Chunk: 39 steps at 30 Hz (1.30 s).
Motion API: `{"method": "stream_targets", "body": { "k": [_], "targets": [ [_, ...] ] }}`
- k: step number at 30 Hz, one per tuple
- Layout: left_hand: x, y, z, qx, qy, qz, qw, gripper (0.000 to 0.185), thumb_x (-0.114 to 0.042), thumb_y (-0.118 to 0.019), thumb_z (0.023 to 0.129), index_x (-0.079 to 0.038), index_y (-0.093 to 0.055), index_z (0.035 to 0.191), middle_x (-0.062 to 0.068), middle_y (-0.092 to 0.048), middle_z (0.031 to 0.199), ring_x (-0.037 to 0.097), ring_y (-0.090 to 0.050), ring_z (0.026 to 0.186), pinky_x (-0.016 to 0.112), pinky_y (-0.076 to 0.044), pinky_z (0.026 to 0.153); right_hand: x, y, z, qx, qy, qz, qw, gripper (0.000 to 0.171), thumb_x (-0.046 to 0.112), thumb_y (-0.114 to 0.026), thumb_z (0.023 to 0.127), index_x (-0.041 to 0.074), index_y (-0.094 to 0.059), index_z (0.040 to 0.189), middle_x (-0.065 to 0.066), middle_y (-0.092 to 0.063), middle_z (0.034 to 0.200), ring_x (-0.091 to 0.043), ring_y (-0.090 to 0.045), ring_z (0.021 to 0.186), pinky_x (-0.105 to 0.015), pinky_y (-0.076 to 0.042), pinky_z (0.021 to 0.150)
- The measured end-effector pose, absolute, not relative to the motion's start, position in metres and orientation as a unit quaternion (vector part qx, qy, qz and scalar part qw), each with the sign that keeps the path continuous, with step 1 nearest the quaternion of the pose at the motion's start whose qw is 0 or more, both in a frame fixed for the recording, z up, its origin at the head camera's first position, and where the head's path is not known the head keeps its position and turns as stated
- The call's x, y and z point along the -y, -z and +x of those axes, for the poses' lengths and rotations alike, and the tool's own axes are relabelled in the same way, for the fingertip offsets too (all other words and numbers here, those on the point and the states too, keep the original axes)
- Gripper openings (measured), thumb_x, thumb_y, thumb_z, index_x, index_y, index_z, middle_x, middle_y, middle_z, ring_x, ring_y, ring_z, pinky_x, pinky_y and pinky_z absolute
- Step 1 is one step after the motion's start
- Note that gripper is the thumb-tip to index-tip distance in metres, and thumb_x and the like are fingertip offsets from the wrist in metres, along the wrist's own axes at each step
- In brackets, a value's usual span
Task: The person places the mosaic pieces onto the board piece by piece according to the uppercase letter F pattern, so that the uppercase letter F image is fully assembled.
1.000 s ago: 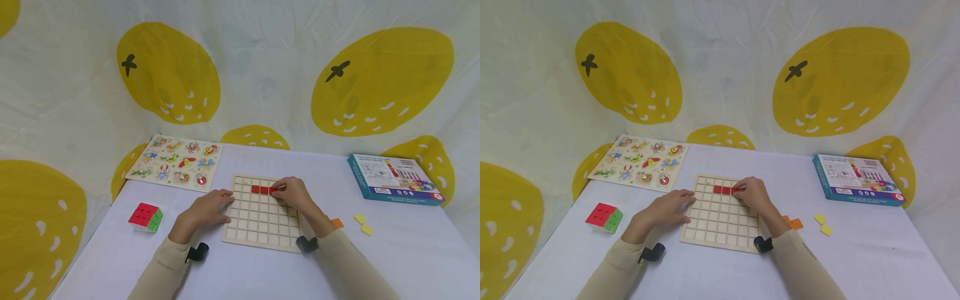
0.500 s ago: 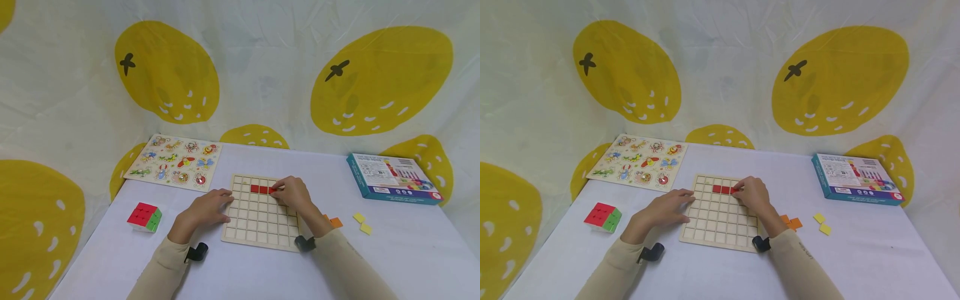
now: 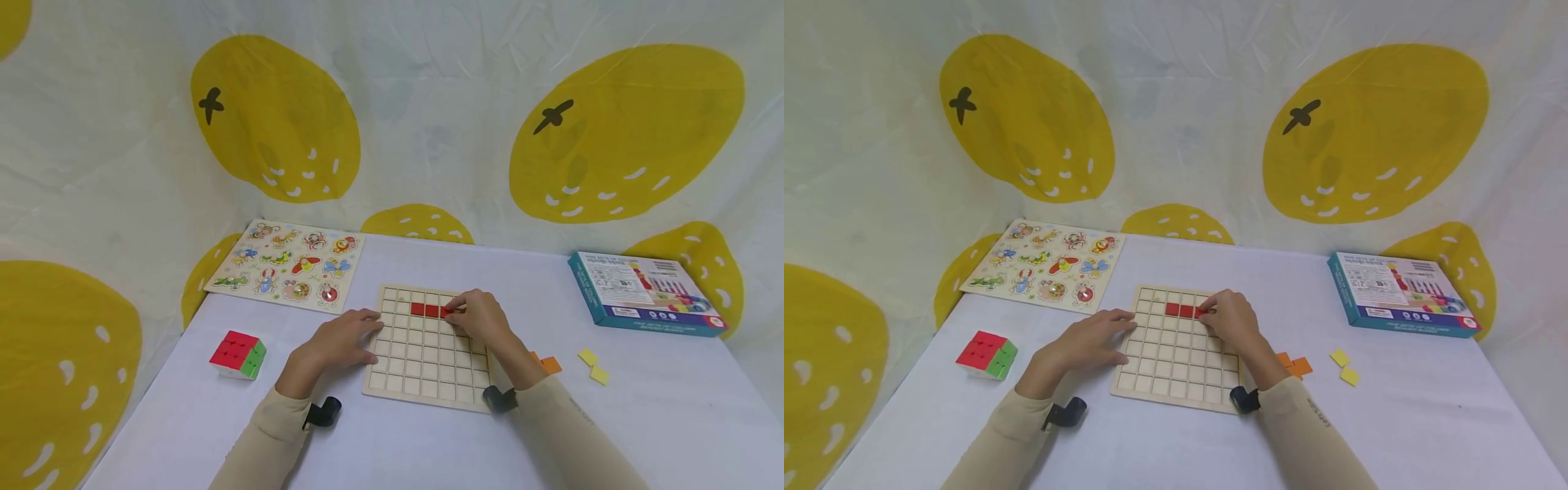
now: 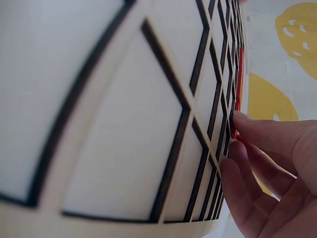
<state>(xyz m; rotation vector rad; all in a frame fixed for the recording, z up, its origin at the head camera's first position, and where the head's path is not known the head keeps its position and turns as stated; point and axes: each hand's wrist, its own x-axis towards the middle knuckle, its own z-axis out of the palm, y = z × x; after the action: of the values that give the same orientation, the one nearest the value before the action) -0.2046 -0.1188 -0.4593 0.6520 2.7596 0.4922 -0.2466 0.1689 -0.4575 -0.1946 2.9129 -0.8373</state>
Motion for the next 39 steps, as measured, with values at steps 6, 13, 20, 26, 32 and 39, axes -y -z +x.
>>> {"method": "stream_targets", "body": {
  "k": [6,13,20,26,32,39],
  "targets": [
    [0.119,0.461,-0.205,-0.952,-0.168,0.222,0.129,0.066,-0.035,-0.083,0.084,-0.018,-0.060,0.143,0.001,-0.050,0.158,0.025,-0.046,0.147,0.048,-0.046,0.115,-0.169,0.457,-0.245,-0.959,0.271,-0.071,0.050,0.017,0.016,-0.078,0.089,0.011,-0.082,0.105,-0.013,-0.076,0.120,-0.028,-0.072,0.102,-0.041,-0.059,0.080],
    [0.116,0.461,-0.204,-0.951,-0.173,0.219,0.134,0.065,-0.035,-0.083,0.084,-0.018,-0.061,0.143,0.001,-0.050,0.158,0.025,-0.046,0.147,0.049,-0.046,0.115,-0.180,0.453,-0.234,-0.949,0.291,-0.086,0.084,0.039,0.015,-0.076,0.090,0.009,-0.071,0.128,-0.016,-0.068,0.136,-0.037,-0.059,0.131,-0.055,-0.050,0.108],
    [0.116,0.461,-0.205,-0.952,-0.165,0.222,0.131,0.066,-0.037,-0.083,0.085,-0.019,-0.060,0.144,-0.001,-0.049,0.158,0.024,-0.047,0.146,0.047,-0.048,0.113,-0.212,0.442,-0.210,-0.943,0.322,-0.030,0.072,0.062,0.025,-0.074,0.093,0.017,-0.052,0.150,-0.021,-0.054,0.151,-0.044,-0.058,0.130,-0.057,-0.053,0.105],
    [0.118,0.461,-0.206,-0.954,-0.162,0.212,0.135,0.066,-0.037,-0.083,0.084,-0.020,-0.059,0.144,-0.001,-0.049,0.159,0.024,-0.046,0.147,0.048,-0.048,0.113,-0.238,0.434,-0.195,-0.952,0.300,-0.010,0.060,0.061,0.029,-0.074,0.094,0.015,-0.052,0.149,-0.021,-0.056,0.147,-0.042,-0.060,0.121,-0.054,-0.057,0.098],
    [0.119,0.461,-0.206,-0.952,-0.168,0.214,0.140,0.067,-0.036,-0.083,0.085,-0.020,-0.059,0.145,0.000,-0.048,0.159,0.024,-0.045,0.147,0.049,-0.047,0.114,-0.262,0.436,-0.182,-0.964,0.255,0.006,0.077,0.060,0.033,-0.077,0.090,0.008,-0.059,0.141,-0.021,-0.065,0.135,-0.041,-0.059,0.120,-0.053,-0.057,0.094],
    [0.118,0.460,-0.204,-0.952,-0.166,0.221,0.132,0.066,-0.037,-0.083,0.085,-0.019,-0.060,0.144,0.000,-0.049,0.159,0.024,-0.045,0.147,0.049,-0.046,0.115,-0.282,0.443,-0.177,-0.961,0.237,0.009,0.140,0.056,0.037,-0.083,0.084,0.007,-0.068,0.129,-0.022,-0.068,0.125,-0.036,-0.061,0.110,-0.046,-0.058,0.088]
  ]
}}
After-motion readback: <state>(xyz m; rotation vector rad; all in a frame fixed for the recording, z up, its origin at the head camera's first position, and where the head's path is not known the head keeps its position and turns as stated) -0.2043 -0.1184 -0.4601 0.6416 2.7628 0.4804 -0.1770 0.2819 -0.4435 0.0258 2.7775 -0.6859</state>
